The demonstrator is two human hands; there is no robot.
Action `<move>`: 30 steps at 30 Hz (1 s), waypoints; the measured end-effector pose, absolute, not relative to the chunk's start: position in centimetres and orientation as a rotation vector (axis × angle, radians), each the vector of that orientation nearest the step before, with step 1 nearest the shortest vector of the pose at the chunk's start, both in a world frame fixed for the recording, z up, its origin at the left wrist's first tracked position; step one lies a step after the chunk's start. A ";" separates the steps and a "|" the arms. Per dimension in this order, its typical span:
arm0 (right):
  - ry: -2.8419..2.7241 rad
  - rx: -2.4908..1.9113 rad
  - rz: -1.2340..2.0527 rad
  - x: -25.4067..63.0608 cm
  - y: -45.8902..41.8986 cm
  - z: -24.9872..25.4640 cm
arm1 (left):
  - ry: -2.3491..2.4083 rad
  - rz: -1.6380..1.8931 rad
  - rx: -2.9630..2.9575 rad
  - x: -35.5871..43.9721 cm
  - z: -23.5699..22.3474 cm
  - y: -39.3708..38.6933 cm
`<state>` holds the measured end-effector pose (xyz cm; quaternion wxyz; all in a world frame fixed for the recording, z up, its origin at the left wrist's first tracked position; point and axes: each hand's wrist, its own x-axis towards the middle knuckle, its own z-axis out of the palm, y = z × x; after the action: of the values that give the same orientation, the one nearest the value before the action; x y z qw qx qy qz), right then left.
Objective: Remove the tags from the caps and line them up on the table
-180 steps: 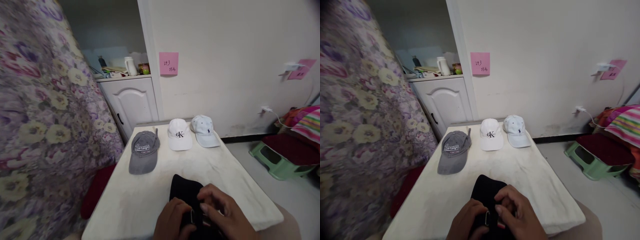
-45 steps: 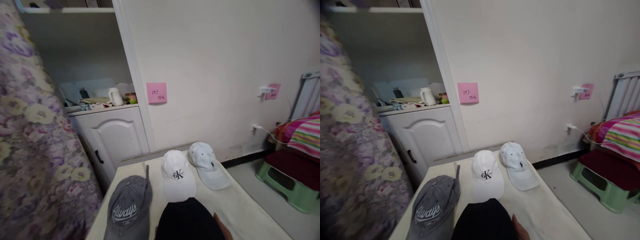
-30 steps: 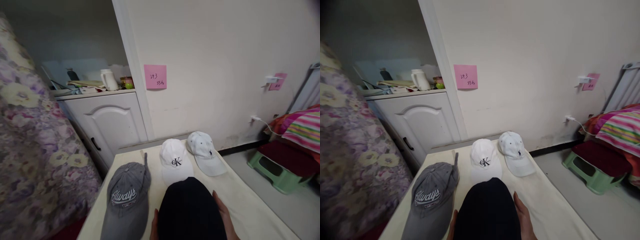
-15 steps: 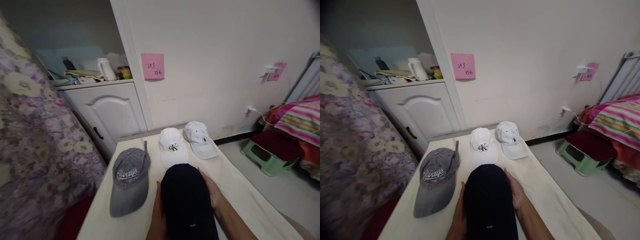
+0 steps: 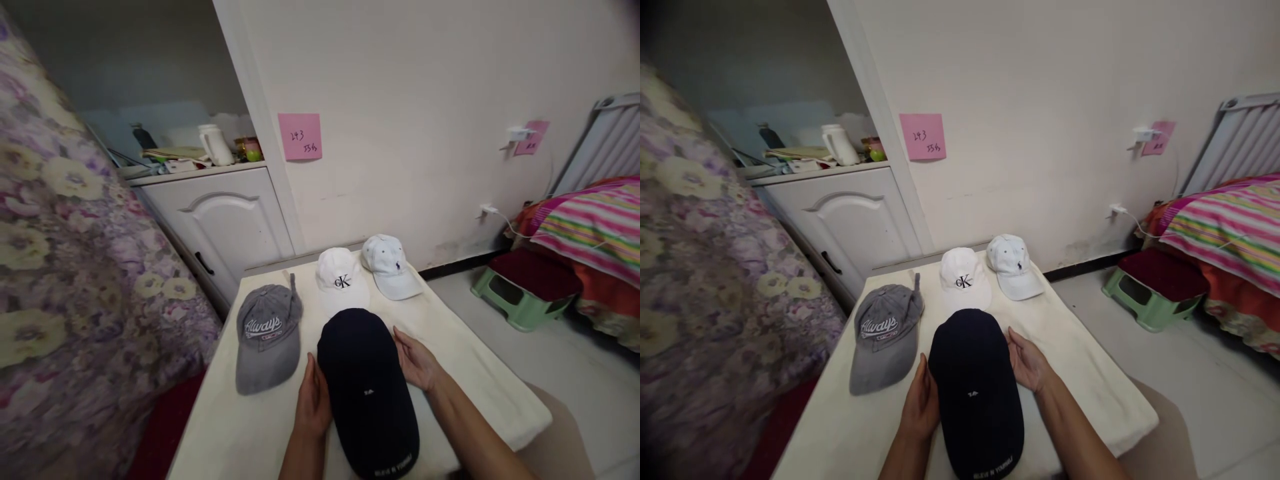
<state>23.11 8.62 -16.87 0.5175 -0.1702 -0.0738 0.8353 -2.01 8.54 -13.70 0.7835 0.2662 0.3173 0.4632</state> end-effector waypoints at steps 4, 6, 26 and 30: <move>-0.208 -0.418 2.023 23.1 8.3 -17.7 | 0.560 1.018 0.528 -2.3 -14.9 9.0; -0.220 -0.421 2.035 23.1 8.5 -18.1 | 0.504 1.018 0.511 -2.2 -15.3 9.2; -0.273 -0.279 2.032 21.2 8.0 -15.9 | 0.046 0.895 0.460 -2.1 -14.8 11.1; -0.282 -0.251 2.047 20.4 8.5 -15.2 | 0.038 0.867 0.456 -2.0 -15.0 10.6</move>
<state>20.35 8.54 -15.24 0.5058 -0.1038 -0.1169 0.8484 -2.03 10.63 -14.98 0.8822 0.2192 0.0183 0.4164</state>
